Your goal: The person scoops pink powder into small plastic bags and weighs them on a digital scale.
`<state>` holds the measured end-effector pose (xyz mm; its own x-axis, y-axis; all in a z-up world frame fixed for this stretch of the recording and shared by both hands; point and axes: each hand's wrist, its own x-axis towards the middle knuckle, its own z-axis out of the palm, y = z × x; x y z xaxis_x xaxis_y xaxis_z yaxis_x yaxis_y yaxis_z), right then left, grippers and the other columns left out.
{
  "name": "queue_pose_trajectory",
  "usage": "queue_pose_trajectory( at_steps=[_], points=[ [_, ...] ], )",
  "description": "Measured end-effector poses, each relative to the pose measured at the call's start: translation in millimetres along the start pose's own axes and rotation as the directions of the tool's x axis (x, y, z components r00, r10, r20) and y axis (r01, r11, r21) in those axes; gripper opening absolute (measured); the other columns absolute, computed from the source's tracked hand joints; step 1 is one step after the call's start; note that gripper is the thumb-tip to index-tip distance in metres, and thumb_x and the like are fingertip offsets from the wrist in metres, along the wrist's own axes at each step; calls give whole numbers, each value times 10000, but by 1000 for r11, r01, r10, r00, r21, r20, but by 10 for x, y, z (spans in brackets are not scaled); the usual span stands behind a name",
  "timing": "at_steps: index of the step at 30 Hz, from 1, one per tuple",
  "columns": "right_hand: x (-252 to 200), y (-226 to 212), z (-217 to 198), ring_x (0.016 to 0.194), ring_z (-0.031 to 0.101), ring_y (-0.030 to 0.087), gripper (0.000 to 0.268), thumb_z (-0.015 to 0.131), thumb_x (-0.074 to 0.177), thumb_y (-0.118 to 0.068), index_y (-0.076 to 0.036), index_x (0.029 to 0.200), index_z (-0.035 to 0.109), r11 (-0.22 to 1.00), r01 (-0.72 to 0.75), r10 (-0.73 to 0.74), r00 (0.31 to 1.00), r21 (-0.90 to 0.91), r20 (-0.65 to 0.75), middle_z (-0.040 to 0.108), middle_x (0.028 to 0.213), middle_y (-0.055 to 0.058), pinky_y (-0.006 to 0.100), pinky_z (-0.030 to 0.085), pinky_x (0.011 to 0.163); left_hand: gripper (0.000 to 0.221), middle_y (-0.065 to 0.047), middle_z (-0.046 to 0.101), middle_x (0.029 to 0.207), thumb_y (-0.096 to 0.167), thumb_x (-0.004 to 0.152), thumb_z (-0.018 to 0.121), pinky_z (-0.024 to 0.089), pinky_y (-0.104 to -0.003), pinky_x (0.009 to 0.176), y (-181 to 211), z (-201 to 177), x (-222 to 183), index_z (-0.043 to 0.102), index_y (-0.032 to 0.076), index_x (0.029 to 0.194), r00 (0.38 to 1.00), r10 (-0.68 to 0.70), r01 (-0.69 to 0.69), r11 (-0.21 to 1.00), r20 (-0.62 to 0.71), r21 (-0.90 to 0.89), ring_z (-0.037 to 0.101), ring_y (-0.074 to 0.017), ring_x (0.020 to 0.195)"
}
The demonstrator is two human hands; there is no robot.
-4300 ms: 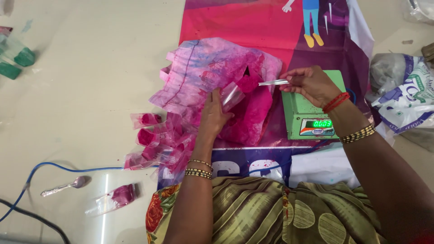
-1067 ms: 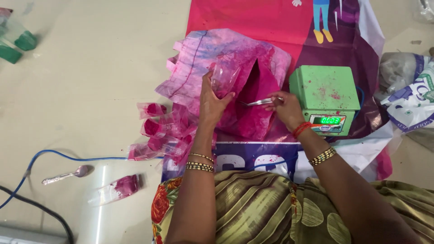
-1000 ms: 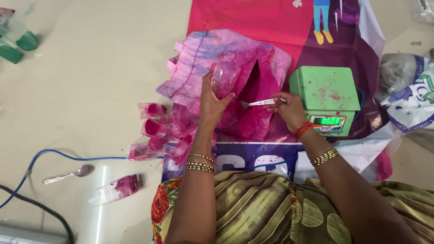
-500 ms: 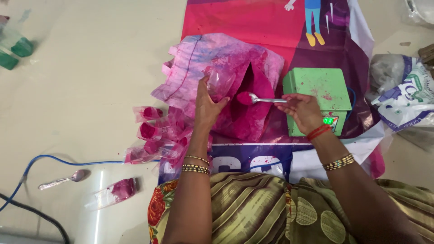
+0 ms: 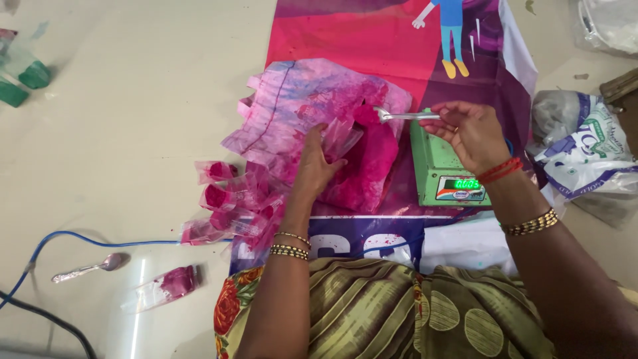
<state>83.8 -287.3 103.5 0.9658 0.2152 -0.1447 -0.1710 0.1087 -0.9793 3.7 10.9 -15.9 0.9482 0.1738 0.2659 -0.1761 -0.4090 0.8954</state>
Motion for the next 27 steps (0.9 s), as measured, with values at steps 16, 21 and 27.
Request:
queue_pose_trajectory(
  at_steps=[16, 21, 27],
  points=[
    [-302, -254, 795, 1029, 762, 240, 206, 484, 1084, -13, 66, 1184, 646, 866, 314, -233, 942, -390, 241, 733, 1081, 154, 323, 645, 908, 991, -148, 663, 1213, 195, 645, 963, 535, -375, 994, 68, 75, -5, 384, 52, 1437, 964, -224, 261, 905, 147, -335, 652, -270, 1146],
    [-399, -110, 793, 1131, 728, 290, 218, 449, 1124, 27, 109, 1239, 615, 604, 683, -563, 731, -410, 386, 683, 1184, 238, 362, 622, 1001, 948, -155, 632, 1292, 142, 679, 966, 504, -381, 1039, -68, 137, 10, 389, 39, 1424, 984, -147, 176, 895, 100, -409, 619, -263, 1208],
    [-224, 58, 519, 961, 793, 250, 213, 455, 1100, -1, 51, 1191, 640, 833, 329, -398, 915, -444, -69, 749, 1047, 177, 332, 629, 863, 922, -216, 622, 1318, 122, 687, 916, 527, -397, 1023, -68, 96, 39, 402, 29, 1448, 971, -225, 206, 960, -81, -192, 644, -323, 1206]
  ],
)
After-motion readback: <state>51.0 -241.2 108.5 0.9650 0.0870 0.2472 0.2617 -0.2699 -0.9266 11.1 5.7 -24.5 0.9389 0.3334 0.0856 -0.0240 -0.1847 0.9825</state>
